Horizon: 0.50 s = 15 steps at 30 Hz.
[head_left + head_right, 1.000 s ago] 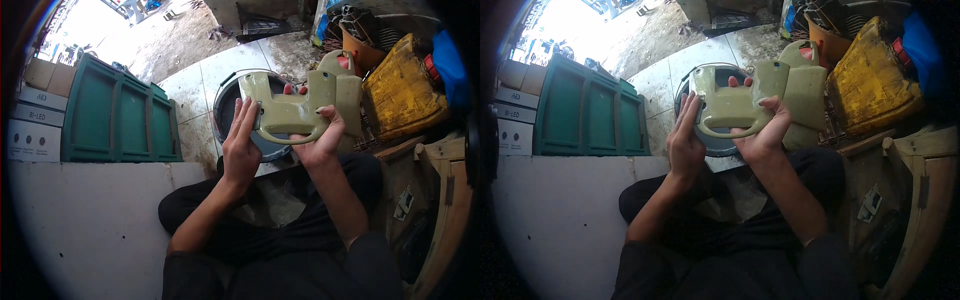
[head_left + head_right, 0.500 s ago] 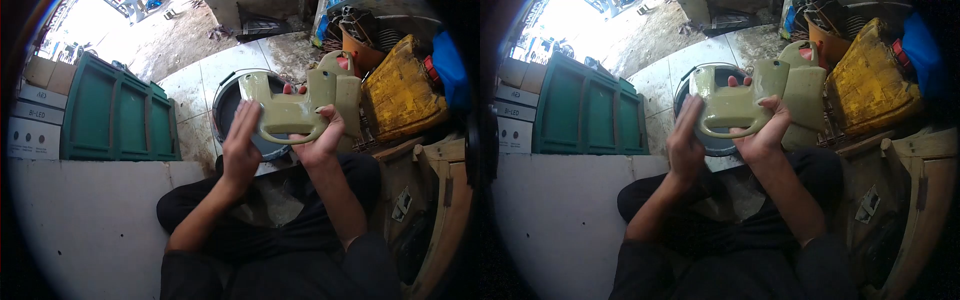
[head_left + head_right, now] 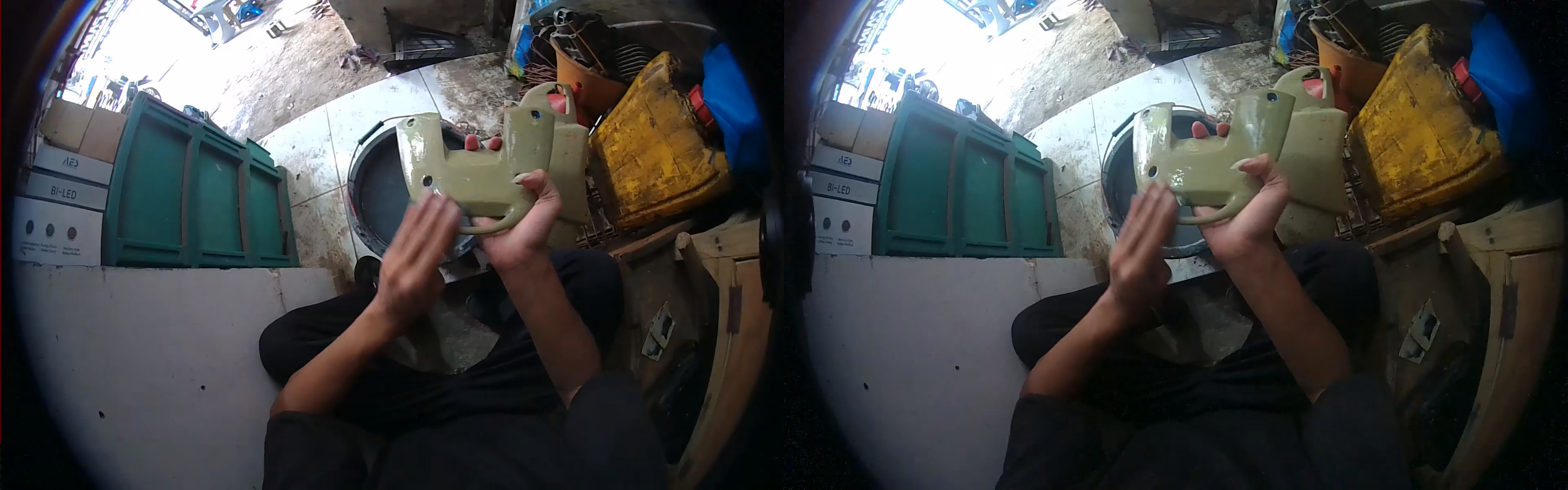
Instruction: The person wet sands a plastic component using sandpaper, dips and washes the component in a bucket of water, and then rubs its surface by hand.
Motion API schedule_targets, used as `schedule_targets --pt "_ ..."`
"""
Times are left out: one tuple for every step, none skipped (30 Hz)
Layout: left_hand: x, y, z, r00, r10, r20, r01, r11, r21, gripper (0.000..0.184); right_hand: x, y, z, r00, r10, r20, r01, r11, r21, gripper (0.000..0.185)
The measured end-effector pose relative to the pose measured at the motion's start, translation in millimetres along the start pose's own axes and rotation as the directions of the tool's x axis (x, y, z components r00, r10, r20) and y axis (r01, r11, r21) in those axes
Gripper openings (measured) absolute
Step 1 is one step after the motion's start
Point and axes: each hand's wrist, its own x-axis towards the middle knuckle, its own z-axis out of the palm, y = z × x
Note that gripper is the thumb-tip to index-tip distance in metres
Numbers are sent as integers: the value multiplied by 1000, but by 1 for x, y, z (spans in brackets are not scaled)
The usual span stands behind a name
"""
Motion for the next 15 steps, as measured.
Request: schedule_targets --pt "6 -2 -1 988 -148 -39 148 989 3 60 2 1 0 1000 26 -15 -26 999 32 54" --pt "13 -3 -5 954 -289 -75 290 957 3 58 1 3 -2 1000 24 -14 -24 999 40 54" --pt "9 -6 -4 970 -238 -55 239 971 14 62 3 4 -4 998 62 -15 -61 997 49 53" --pt "2 -9 -3 982 -185 -38 186 982 23 66 5 5 -6 995 99 -12 -99 994 55 53" --pt "-5 -7 -1 998 -66 5 66 998 16 66 7 6 -8 996 89 -20 -88 994 66 53" --pt "-9 0 -2 997 54 52 -54 999 0 67 8 6 -8 997 80 -14 -79 994 72 53" --pt "-10 4 -1 992 75 99 -77 997 19 63 9 5 -9 997 79 -10 -78 994 73 53" --pt "-6 0 1 992 78 98 -79 997 14 63 10 5 -10 996 84 -11 -83 994 69 53" --pt "1 -3 2 991 -127 42 127 992 12 60 9 4 -9 996 86 -20 -84 994 67 53" --pt "6 -5 1 944 -328 -11 328 945 2 57 7 4 -6 996 78 -39 -76 995 61 53" --pt "10 -7 -1 928 -370 -36 369 929 -30 56 7 5 -3 996 70 -50 -67 996 54 53" --pt "4 -3 -1 927 -374 -38 373 928 -28 56 7 5 -5 996 75 -50 -73 996 53 53" --pt "-7 4 1 978 -208 27 209 978 -16 58 7 4 -8 997 79 -25 -78 996 34 54" --pt "-13 6 3 995 -34 97 36 999 -19 60 8 3 -9 997 78 -4 -78 997 17 54" --pt "-14 3 6 997 -24 73 25 1000 -12 61 9 3 -8 997 74 -5 -74 997 12 54"
